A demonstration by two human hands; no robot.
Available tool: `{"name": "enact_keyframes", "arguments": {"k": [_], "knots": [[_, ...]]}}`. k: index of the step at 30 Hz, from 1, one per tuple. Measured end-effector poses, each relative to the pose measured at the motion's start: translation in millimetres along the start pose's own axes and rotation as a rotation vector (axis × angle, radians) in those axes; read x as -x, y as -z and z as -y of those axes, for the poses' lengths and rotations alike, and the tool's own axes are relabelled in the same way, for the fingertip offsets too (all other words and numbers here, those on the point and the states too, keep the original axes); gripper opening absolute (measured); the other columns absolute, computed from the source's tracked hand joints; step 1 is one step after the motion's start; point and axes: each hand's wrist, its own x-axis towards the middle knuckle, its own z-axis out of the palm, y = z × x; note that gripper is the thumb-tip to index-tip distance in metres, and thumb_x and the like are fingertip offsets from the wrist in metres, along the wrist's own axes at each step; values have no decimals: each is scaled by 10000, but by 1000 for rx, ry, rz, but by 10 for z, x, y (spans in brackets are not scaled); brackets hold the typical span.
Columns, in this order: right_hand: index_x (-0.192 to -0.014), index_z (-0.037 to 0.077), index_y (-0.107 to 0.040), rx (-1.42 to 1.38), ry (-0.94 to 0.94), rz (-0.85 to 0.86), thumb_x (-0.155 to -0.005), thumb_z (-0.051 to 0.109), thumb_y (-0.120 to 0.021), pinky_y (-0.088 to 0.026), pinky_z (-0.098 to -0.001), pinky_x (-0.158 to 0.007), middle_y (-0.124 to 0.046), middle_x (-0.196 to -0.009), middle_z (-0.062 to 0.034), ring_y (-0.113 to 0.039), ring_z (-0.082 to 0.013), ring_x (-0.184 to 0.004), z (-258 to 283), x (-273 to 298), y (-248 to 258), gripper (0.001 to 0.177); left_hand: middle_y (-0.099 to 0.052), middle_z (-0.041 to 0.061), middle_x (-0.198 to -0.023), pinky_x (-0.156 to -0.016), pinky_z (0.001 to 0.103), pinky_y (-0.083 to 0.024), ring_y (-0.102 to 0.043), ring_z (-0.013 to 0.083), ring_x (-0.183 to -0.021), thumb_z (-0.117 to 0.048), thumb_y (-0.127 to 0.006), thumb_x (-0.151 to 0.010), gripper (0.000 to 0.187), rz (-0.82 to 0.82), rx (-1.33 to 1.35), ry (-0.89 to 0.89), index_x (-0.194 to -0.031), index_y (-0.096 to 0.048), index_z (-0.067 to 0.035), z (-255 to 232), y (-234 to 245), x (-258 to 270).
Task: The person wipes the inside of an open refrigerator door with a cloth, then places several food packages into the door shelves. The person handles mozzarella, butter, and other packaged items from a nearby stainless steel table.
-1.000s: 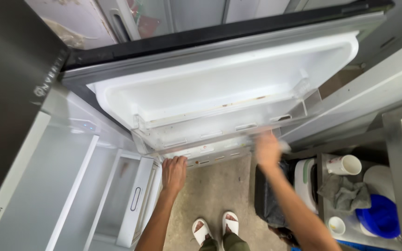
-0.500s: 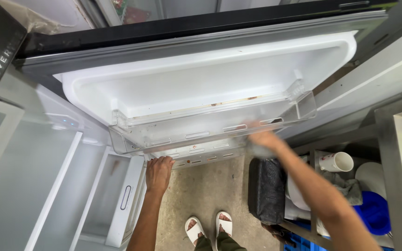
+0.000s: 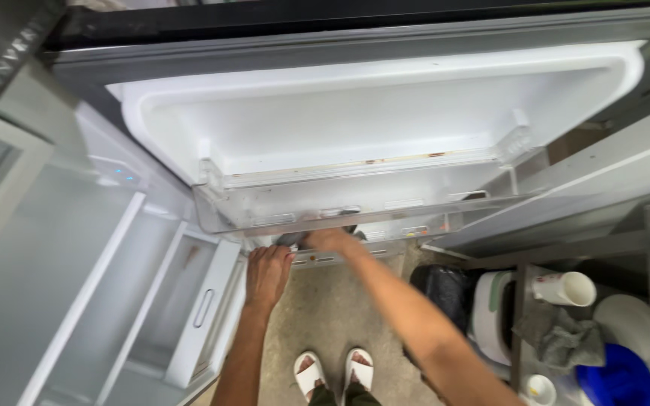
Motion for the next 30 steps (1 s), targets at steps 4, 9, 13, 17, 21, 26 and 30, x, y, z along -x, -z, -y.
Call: {"name": "enact_keyframes", "arguments": {"k": [4, 9, 13, 17, 21, 26, 30], "knots": [[-1352, 103, -604, -206, -125, -352, -920, 153, -648, -528, -500, -901, -654, -1248, -218, -651, -391, -1076, -796, 656, 695, 438, -674, 103, -964, -902, 466, -457, -624, 338, -926, -202, -696, -885, 140, -97, 67, -48, -915, -708, -66, 24, 62, -57], [-1345, 24, -582, 171, -199, -386, -847, 103, -619, -450, -577, -969, -571, -1351, -280, -550, -470, -1188, -926, 631, 429, 506, -619, 139, -932, -912, 505, -458, -611, 360, -901, -135, -731, -867, 87, -155, 100, -35, -936, -744, -84, 49, -7, 105], [-1339, -39, -564, -59, -96, -339, -789, 63, -596, -388, -638, -1023, -504, -1433, -330, -469, -534, -1278, 215, -35, -77, 561, -637, 118, -973, -1050, 533, -456, -624, 369, -980, -94, -745, -816, 131, -362, 203, -60, -938, -704, -74, 36, -49, 103], [-1213, 33, -655, -132, 155, -80, -785, 7, -598, -428, -547, -1036, -564, -1321, -266, -501, -472, -1230, 949, -455, -3, 432, -624, 133, -904, -1003, 537, -440, -609, 402, -965, -122, -797, -766, 160, -378, 131, 18, -891, -710, -74, 7, -40, 132], [-1239, 62, -663, -96, 282, 159, -869, 5, -558, -518, -505, -980, -623, -1300, -222, -579, -411, -1225, 713, -302, 244, 388, -627, 111, -899, -928, 497, -464, -612, 367, -930, -125, -804, -767, 153, -329, 189, 44, -877, -710, -78, 19, -9, 135], [-1306, 56, -649, 51, 123, -45, -882, 171, -573, -471, -549, -974, -644, -1259, -249, -588, -466, -1145, -455, 514, 574, 445, -621, 100, -880, -879, 485, -465, -603, 346, -910, -143, -816, -770, 150, -287, 212, 47, -853, -710, -78, 72, 91, 73], [-1324, 105, -643, 222, -114, -271, -914, 217, -527, -415, -531, -1027, -604, -1317, -207, -532, -427, -1209, -653, 660, 309, 440, -628, 111, -906, -880, 491, -463, -588, 366, -947, -120, -804, -776, 131, -288, 230, 79, -855, -710, -74, 19, 51, 215]]}}
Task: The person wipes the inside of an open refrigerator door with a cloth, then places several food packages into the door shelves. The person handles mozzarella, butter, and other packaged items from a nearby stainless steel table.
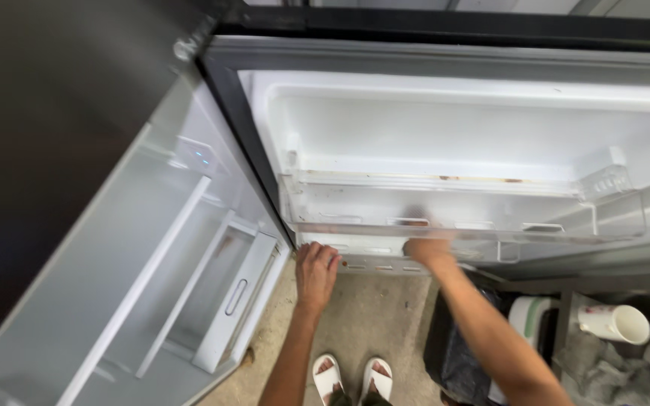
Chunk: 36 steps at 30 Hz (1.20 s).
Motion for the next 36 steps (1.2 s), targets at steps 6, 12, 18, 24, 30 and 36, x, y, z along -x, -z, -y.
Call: {"name": "enact_keyframes", "arguments": {"k": [6, 12, 18, 24, 30, 36], "knots": [[-1352, 180, -634, -274, 185, 208, -963, 287, -458, -332, -503, -1106, -544, -1405, -144, -448, -368, -1306, 1699, -779, -450, 441, -626, 116, -922, -923, 501, -468, -596, 361, -970, -93, -790, -781, 116, -41, -44, -18, -853, -702, -69, 93, -59, -68], [-1380, 254, -624, -344, 325, 469, -1011, 356, -388, -248, -475, -1185, -484, -1493, -81, -364, -310, -1403, 919, -686, 334, 450, -600, 130, -975, -838, 487, -477, -595, 366, -943, -86, -790, -778, 132, -66, -22, -22, -886, -716, -73, 51, -85, -163], [-1391, 263, -603, -109, 52, 892, -1053, 468, -379, -227, -479, -1239, -450, -1550, -38, -341, -263, -1471, -369, 11, 1239, 454, -595, 103, -967, -855, 471, -485, -591, 334, -943, -112, -823, -767, 163, 14, -42, 3, -884, -718, -71, -3, 30, -141], [-1199, 119, -671, -290, -19, 859, -1048, 354, -561, -585, -480, -907, -717, -1204, -175, -757, -332, -990, 182, -231, 1614, 300, -599, 92, -946, -877, 451, -488, -587, 321, -972, -112, -821, -753, 162, 13, -53, 14, -876, -724, -71, 20, 67, -59], [-1151, 231, -784, -364, 264, 332, -711, 47, -692, -547, -474, -968, -648, -1276, -111, -651, -329, -1146, 1088, 744, 2662, 485, -612, 87, -957, -909, 443, -485, -582, 316, -983, -111, -817, -774, 142, 67, -92, 74, -881, -733, -70, 19, 79, -114], [-1259, 170, -697, -428, 330, 13, -830, 34, -622, -570, -413, -928, -627, -1249, -132, -668, -270, -1074, 1281, 69, 4081, 456, -613, 94, -974, -919, 435, -488, -579, 320, -1004, -107, -814, -779, 132, 77, -60, 111, -877, -731, -78, -39, 89, -93]]}}
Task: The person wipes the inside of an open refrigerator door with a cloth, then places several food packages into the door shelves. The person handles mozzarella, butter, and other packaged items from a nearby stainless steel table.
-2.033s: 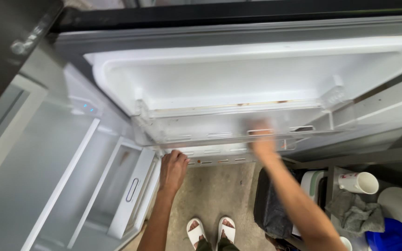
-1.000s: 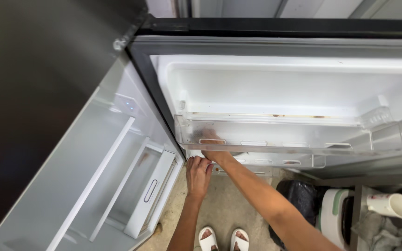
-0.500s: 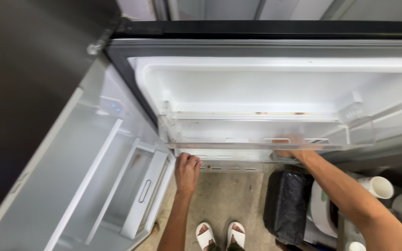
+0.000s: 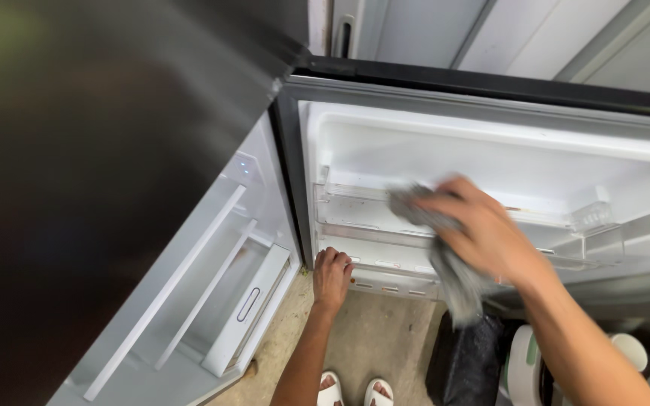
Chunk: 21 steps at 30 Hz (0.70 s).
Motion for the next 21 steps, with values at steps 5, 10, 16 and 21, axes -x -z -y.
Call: {"name": "enact_keyframes", "arguments": {"k": [5, 10, 16, 21], "knots": [[-1267, 134, -692, 50, 237, 339, -853, 132, -722, -500, -393, -1040, -641, -1219, -83, -599, -281, -1107, 70, -1102, -984, 415, -603, 101, -951, -943, 447, -474, -578, 332, -987, -113, -821, -768, 143, -61, 3, -55, -851, -708, -82, 13, -22, 34], [-1386, 216, -633, -2, 176, 758, -867, 146, -600, -472, -425, -1026, -587, -1221, -93, -558, -285, -1115, -339, -1189, -1216, 525, -588, 94, -941, -928, 445, -476, -584, 326, -961, -137, -823, -778, 165, -35, -33, -86, -855, -687, -84, 23, -104, 41], [-1311, 198, -658, 223, -188, 845, -831, 75, -536, -457, -445, -1080, -547, -1447, -84, -523, -271, -1325, -629, -797, -558, 510, -600, 97, -945, -882, 443, -493, -588, 338, -966, -141, -825, -774, 154, -41, -46, -36, -863, -710, -91, 48, -126, 11], [-1211, 193, -746, 467, -286, 817, -792, -13, -534, -519, -425, -1046, -708, -1276, -80, -655, -306, -1213, -1212, -239, -5, 513, -614, 87, -965, -876, 439, -507, -598, 323, -973, -157, -822, -771, 147, -33, -73, -21, -860, -718, -103, 42, -187, -25]]}}
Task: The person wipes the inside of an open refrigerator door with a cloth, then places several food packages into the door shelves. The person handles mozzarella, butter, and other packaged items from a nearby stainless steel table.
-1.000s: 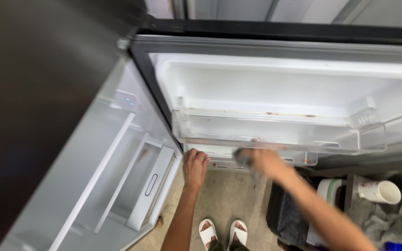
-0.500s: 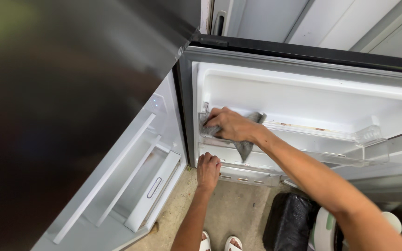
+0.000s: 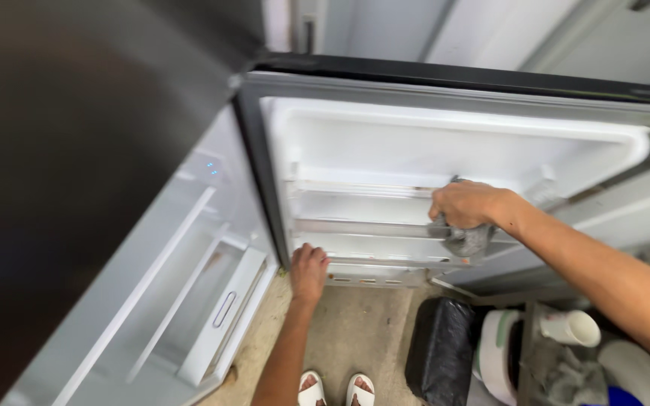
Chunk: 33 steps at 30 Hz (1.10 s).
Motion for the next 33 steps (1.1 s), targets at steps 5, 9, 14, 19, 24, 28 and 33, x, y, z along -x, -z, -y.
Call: {"name": "enact_keyframes", "arguments": {"k": [5, 9, 14, 19, 24, 28, 33], "knots": [[-1122, 194, -788, 128, -192, 73, -840, 43, -592, -574, -427, -964, -746, -1162, -96, -702, -313, -1121, -398, 460, -166, 375, -620, 77, -962, -886, 449, -505, -600, 327, -988, -175, -822, -756, 158, -31, -3, -49, -863, -724, -113, 50, 20, 69], [-1044, 100, -792, 274, -390, 50, -929, 128, -585, -602, -432, -917, -759, -1110, -124, -742, -295, -1066, -529, 853, -260, 238, -608, 87, -949, -883, 453, -498, -593, 341, -990, -183, -819, -769, 158, -25, 8, -76, -872, -723, -112, 75, 79, 90], [-1212, 254, -747, 19, -562, -127, -882, 149, -623, -592, -450, -982, -677, -1316, -71, -690, -293, -1192, -877, 1663, -441, 368, -601, 92, -970, -915, 463, -485, -588, 343, -1000, -171, -810, -804, 156, 15, -9, -111, -901, -713, -96, 47, 162, 81], [-1308, 251, -762, -102, 138, -308, -679, 83, -711, -523, -494, -946, -611, -1376, -135, -626, -337, -1189, -462, 1901, -692, 653, -599, 124, -1103, -1044, 551, -452, -588, 334, -1074, -119, -765, -811, 185, -140, -87, -336, -989, -723, -93, -447, 465, 197], [-1277, 330, -707, -187, -252, -356, -797, -73, -559, -608, -365, -826, -631, -1339, 36, -735, -203, -1000, -497, 2006, -247, 644, -578, 187, -1256, -1067, 569, -359, -546, 382, -1194, -206, -744, -873, 368, -358, -12, -550, -1218, -677, -95, -1251, 1001, 211], [-1376, 342, -624, -439, -25, -307, -882, -55, -563, -636, -353, -837, -608, -1247, -50, -669, -237, -1009, -196, 1266, 124, 637, -636, 156, -1231, -1046, 576, -315, -579, 362, -1166, -326, -765, -803, 525, -239, -76, -559, -1234, -675, -41, -1621, 1211, -295], [-1338, 337, -673, -269, 243, -96, -911, 49, -583, -503, -394, -1071, -553, -1364, -81, -538, -274, -1260, 3, 116, -203, 523, -621, 13, -875, -932, 472, -373, -559, 236, -857, -275, -780, -882, 180, -181, -60, -497, -986, -707, -147, -1778, 1264, -521]]}}
